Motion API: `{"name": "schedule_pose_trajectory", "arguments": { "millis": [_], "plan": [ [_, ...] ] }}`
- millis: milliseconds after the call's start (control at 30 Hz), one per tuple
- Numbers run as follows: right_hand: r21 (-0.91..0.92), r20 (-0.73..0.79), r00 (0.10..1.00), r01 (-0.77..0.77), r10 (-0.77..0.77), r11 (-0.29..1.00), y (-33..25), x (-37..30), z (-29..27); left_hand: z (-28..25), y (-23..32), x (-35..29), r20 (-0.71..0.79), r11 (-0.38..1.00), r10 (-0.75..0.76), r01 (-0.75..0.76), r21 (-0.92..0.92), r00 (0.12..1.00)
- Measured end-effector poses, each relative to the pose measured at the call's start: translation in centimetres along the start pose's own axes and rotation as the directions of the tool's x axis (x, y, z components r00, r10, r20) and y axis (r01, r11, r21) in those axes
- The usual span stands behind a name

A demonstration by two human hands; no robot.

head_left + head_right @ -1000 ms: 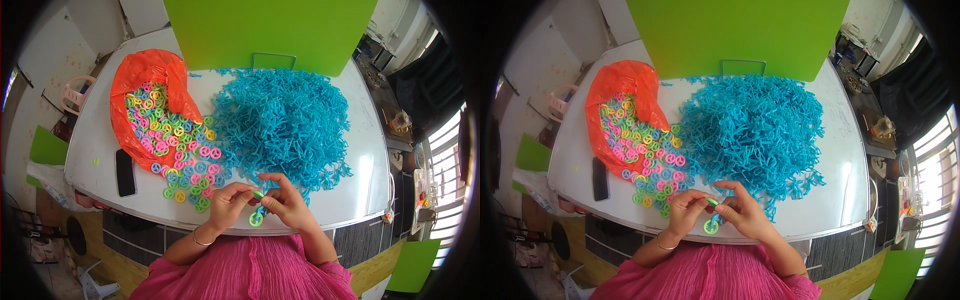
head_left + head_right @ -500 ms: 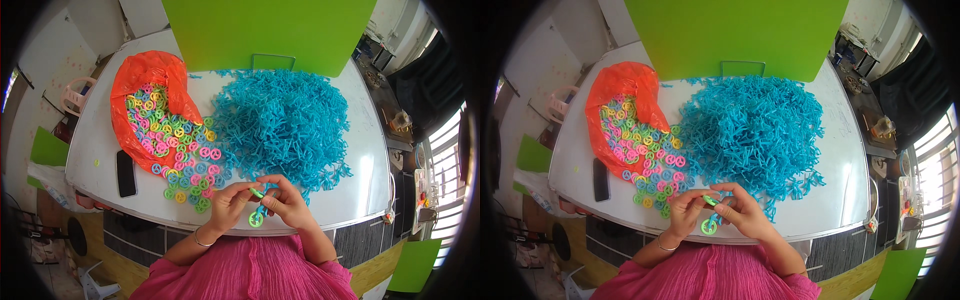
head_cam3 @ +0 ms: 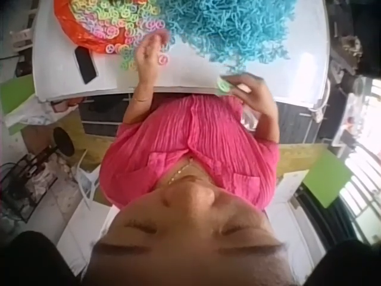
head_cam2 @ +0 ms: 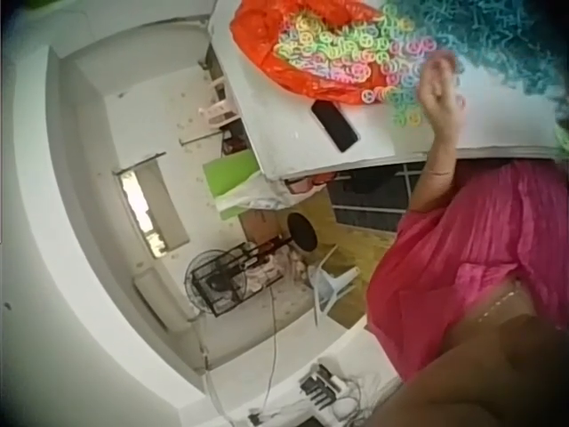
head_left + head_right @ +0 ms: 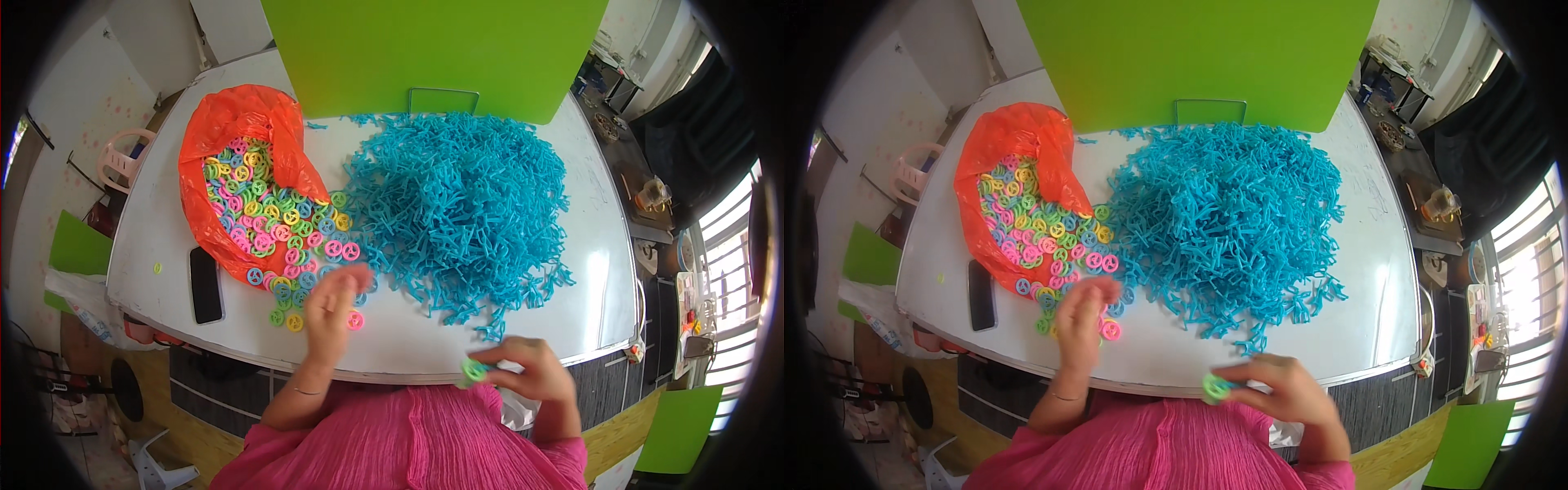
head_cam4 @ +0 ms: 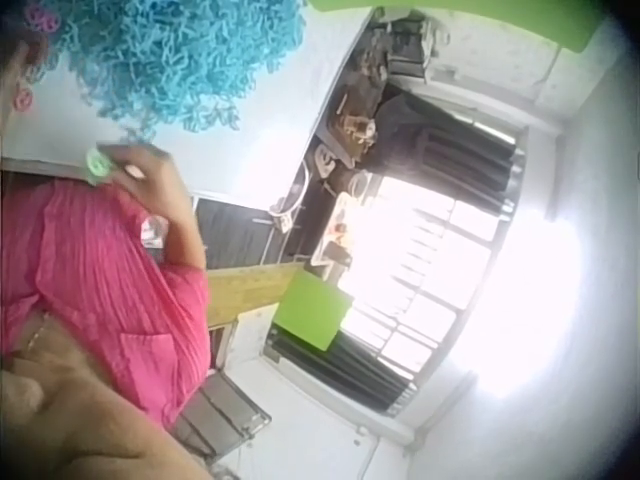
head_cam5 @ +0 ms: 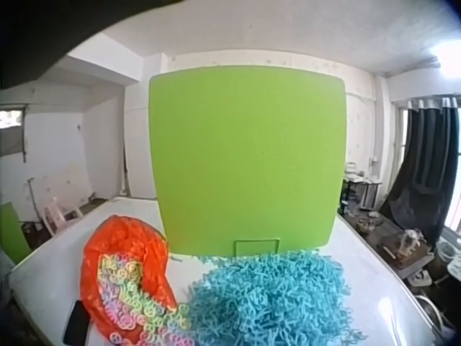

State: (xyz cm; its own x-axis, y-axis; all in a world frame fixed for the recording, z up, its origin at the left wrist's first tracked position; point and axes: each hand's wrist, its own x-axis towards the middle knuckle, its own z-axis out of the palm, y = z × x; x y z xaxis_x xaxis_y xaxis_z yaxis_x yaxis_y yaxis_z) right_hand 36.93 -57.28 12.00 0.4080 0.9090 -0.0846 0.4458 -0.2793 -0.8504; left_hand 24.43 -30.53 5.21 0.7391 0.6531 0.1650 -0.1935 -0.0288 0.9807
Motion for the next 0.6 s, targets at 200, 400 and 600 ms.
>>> {"name": "schedule_pose_trajectory", "arguments": {
  "millis": [200, 400, 600],
  "plan": [
    [-0.406, 0.185, 0.904, -0.287, 0.385, 0.868, 1.8, -8.0, -2.1, -3.8, 1.3, 2.7, 0.062, 0.755, 0.039, -0.070, 0.652, 0.997],
    [-0.219, 0.187, 0.969, -0.119, 0.162, 0.968, 0.8, -5.0, -1.8, -1.3, 0.0, 1.7, 0.278, 0.499, 0.178, -0.330, 0.801, 0.944],
    [-0.611, -0.194, 0.903, 0.194, -0.383, 0.767, 0.9, 7.3, 4.4, -0.3, -1.2, 1.7, 0.258, 0.409, 0.189, -0.315, 0.856, 0.947]
  ]
}}
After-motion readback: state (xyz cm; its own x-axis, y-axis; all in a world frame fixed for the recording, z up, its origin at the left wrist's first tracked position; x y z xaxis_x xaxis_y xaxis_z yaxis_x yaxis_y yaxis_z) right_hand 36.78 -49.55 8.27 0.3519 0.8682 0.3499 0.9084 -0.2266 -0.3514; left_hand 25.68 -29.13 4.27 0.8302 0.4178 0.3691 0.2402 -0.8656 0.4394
